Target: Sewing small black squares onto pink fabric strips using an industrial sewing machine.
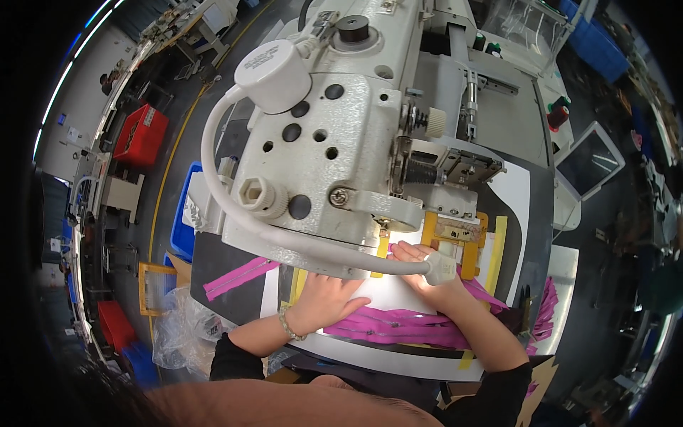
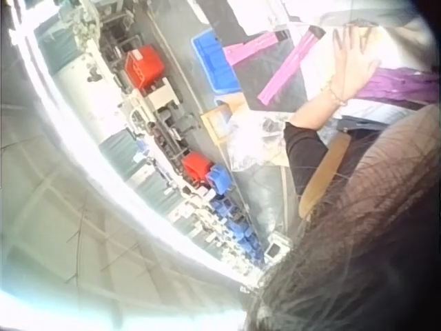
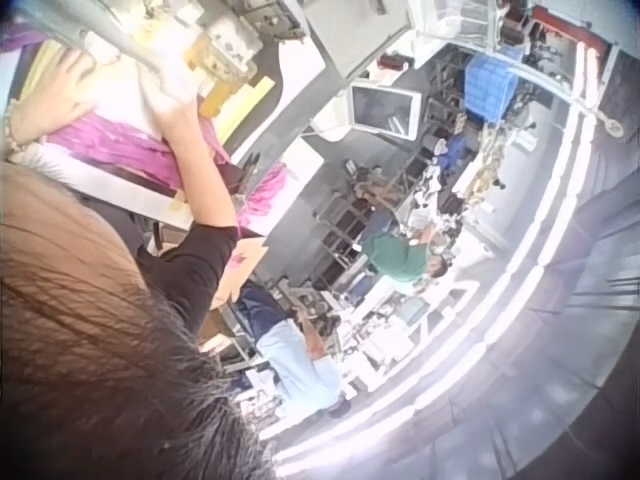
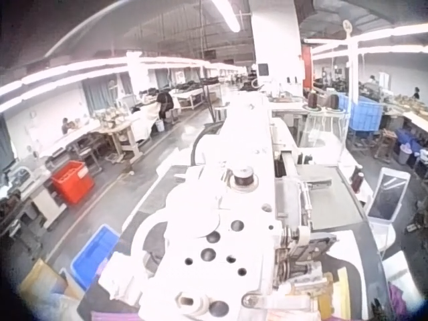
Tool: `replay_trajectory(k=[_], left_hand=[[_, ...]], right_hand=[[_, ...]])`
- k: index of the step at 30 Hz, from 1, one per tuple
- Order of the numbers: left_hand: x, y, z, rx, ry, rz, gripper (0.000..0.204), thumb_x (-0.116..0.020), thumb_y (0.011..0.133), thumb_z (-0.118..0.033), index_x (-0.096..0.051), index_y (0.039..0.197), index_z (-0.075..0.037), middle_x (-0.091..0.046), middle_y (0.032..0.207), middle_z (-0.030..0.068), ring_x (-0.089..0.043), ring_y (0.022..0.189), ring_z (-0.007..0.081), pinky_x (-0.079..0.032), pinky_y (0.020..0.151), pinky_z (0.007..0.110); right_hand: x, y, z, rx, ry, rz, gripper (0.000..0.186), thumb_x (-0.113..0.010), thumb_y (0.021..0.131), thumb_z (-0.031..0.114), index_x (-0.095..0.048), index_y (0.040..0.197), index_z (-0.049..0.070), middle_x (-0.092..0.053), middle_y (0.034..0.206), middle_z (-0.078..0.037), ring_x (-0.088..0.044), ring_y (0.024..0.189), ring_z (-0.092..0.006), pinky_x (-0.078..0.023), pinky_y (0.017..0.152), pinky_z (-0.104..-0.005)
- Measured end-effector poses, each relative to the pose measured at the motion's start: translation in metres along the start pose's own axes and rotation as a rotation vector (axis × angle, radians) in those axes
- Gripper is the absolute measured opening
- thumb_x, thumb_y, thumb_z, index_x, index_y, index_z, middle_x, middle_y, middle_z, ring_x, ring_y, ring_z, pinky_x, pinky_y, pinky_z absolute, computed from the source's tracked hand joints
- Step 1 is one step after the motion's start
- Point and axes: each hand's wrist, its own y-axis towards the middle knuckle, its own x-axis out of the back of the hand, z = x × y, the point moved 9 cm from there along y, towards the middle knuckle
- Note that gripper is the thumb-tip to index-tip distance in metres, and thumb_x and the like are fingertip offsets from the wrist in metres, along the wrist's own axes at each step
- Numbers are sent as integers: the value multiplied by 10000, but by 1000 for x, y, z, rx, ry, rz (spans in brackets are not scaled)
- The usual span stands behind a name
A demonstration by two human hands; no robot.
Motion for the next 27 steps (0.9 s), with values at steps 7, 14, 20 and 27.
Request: replay_trajectory(k=[7, 14, 20, 27], left_hand=[[-1, -1, 0, 8, -46, -3, 584, -661, 806, -448, -537, 1283, -135, -524, 1088, 110, -476, 1058, 266, -361, 947, 487], [1, 0, 1, 3, -71, 0, 606, -672, 794, -446, -534, 1288, -124, -485, 1200, 149, -410, 1219, 314, -309, 1037, 537], [-2, -1, 2, 3, -102, 25, 603, -685, 781, -435, -542, 1279, -127, -474, 1242, 143, -388, 1256, 319, -308, 1042, 540], [-1, -1, 3, 16, -108, 11, 596, -687, 780, -429, -547, 1278, -133, -474, 1254, 137, -388, 1265, 317, -305, 1045, 540]], right_hand=[[7, 6, 9, 2, -38, -11, 239, -662, 751, 32, -670, 989, 12, -663, 1066, -142, -636, 1015, -317, -530, 820, -403], [-4, -5, 3, 53, -112, 37, 254, -663, 717, -6, -658, 972, -12, -658, 978, -158, -628, 947, -348, -523, 811, -406], [-3, -2, -2, -138, -72, 89, 257, -637, 774, 2, -699, 1002, 102, -656, 1008, -87, -623, 960, -290, -476, 865, -413], [-5, -4, -7, -224, 15, 70, 283, -638, 776, -4, -701, 1027, 110, -656, 1028, -87, -624, 969, -293, -475, 881, -420]])
